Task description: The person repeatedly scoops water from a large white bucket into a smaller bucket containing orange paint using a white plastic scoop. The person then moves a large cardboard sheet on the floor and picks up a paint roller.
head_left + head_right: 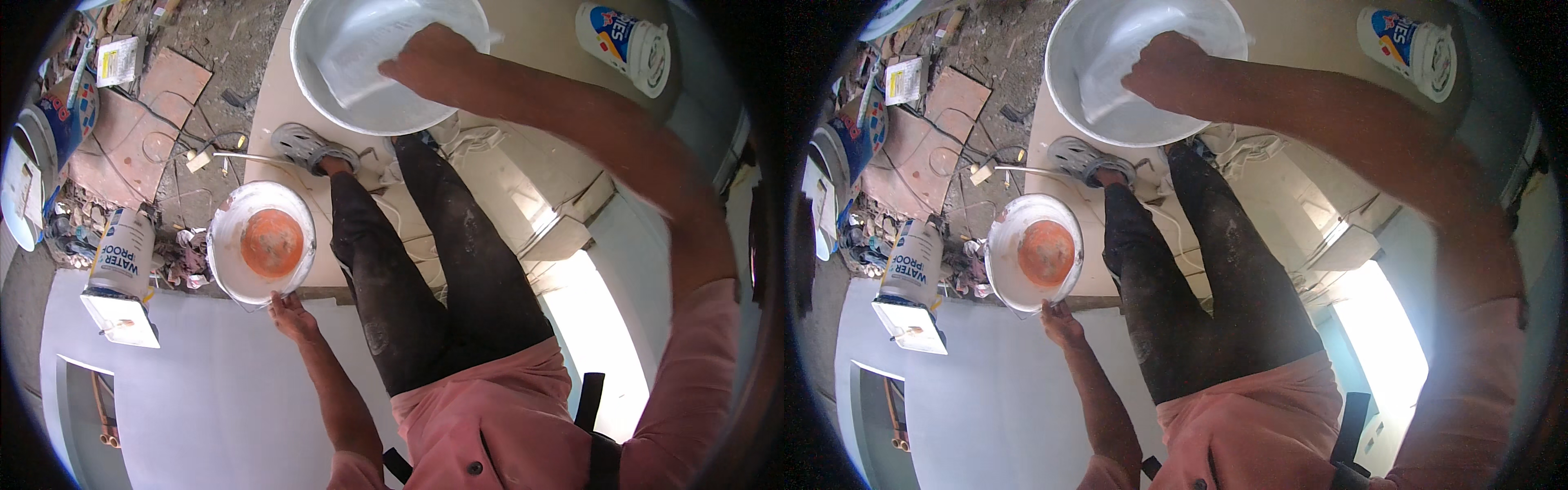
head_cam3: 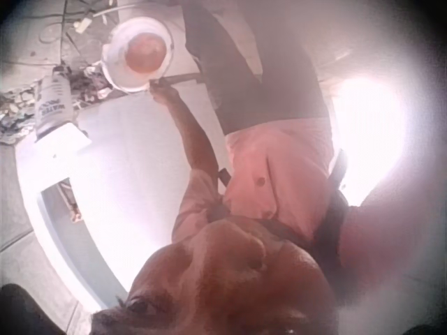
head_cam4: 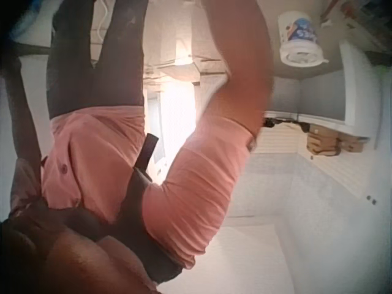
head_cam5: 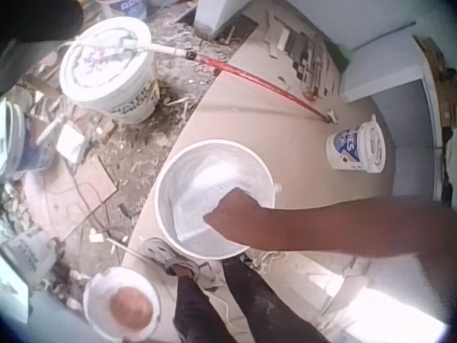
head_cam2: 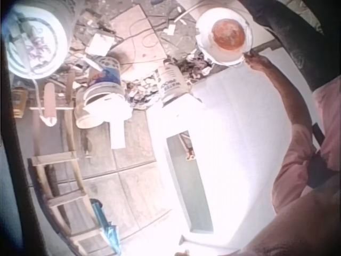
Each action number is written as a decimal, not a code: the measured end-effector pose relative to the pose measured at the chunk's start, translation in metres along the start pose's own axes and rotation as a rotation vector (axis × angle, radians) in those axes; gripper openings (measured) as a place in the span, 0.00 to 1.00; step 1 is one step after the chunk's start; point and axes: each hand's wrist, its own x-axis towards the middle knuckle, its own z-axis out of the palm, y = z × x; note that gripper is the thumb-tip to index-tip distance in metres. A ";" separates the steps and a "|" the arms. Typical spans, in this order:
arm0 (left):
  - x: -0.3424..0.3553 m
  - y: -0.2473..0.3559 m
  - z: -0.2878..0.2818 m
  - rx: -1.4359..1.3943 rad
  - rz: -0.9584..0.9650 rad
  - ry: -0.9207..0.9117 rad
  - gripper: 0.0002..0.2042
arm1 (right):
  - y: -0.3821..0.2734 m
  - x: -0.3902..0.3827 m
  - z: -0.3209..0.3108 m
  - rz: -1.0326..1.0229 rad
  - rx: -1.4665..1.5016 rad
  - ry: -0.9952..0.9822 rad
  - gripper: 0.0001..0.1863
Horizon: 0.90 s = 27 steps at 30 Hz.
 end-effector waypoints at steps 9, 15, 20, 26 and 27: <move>-0.001 -0.001 0.002 0.022 0.012 -0.062 0.16 | 0.016 -0.045 -0.017 -0.273 -0.635 0.239 0.14; -0.008 0.006 0.009 -0.035 -0.020 0.018 0.11 | 0.023 0.008 0.044 -0.057 -0.444 0.409 0.15; 0.006 0.002 -0.002 -0.004 -0.002 -0.017 0.12 | 0.015 0.036 0.081 0.173 -0.134 0.432 0.16; 0.006 0.006 0.005 0.005 0.063 -0.056 0.15 | 0.009 0.039 0.088 0.596 0.348 0.417 0.19; 0.005 0.006 0.006 0.001 0.060 -0.056 0.15 | 0.007 0.038 0.093 0.666 0.473 0.418 0.19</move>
